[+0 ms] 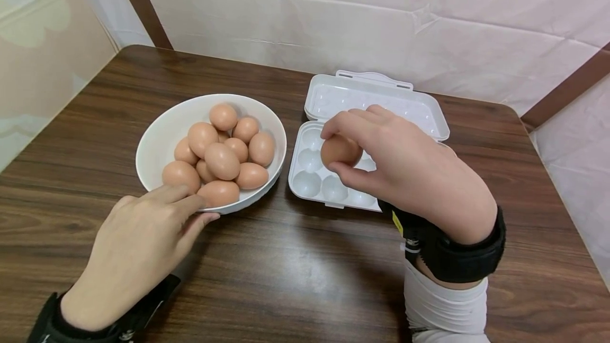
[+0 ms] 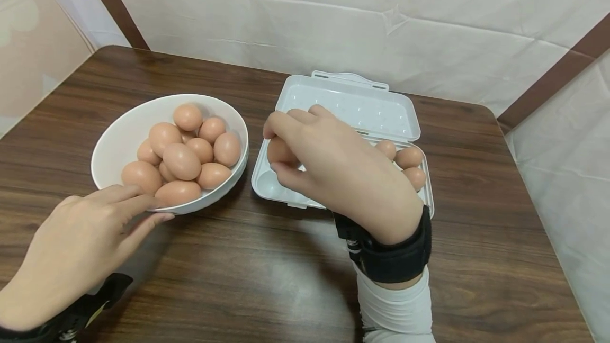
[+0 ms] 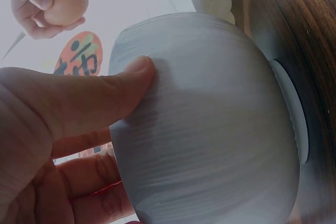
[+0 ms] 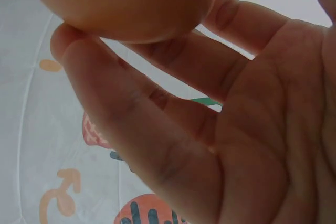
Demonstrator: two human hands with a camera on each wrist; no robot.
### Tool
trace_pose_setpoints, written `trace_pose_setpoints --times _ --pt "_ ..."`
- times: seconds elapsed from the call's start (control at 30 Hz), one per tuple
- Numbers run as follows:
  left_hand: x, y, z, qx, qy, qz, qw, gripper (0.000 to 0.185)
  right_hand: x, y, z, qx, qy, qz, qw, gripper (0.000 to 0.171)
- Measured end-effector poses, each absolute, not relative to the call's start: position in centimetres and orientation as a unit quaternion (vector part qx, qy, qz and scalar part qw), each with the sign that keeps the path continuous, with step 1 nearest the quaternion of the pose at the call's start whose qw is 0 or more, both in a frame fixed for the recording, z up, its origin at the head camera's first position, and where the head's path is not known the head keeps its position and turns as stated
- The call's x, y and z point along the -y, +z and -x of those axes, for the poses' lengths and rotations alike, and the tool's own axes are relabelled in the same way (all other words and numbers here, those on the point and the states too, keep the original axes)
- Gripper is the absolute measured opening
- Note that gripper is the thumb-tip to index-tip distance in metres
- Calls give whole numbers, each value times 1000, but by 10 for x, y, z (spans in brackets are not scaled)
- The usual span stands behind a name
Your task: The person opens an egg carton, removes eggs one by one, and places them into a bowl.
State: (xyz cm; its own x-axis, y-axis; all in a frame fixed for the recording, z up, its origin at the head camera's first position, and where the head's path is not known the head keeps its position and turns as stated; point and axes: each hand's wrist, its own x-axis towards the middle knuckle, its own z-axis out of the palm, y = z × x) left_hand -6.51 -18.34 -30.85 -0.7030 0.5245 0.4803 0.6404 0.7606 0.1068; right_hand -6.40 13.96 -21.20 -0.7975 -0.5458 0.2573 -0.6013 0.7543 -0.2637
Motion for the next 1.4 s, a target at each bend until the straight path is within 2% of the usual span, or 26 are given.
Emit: trace_pose_setpoints --times 0.27,0.43,0.57,0.77,0.87,1.03,1.17,1.3,1.4 --pt "183 -309 64 914 -135 317 216 20 -124 -199 62 925 191 -321 73 21" --pt "183 -308 65 913 -134 318 216 21 -133 -226 84 906 198 -361 95 21" --pt "183 -307 65 912 -135 322 217 21 -133 -244 103 888 211 -398 91 21" --pt "184 -308 65 908 -139 328 222 20 -97 -202 78 885 220 -396 110 18" --pt "183 -308 65 908 -140 328 221 20 -84 -194 75 878 226 -405 117 15" --pt "183 -308 65 909 -138 325 219 19 -81 -223 101 848 245 -445 148 17" --pt "183 -306 64 912 -137 321 215 18 -74 -252 128 831 263 -466 151 26" --pt "183 -306 63 914 -133 318 214 18 -60 -244 123 831 253 -468 161 18" --pt "183 -306 63 914 -131 316 216 18 -51 -220 108 852 233 -449 135 8"
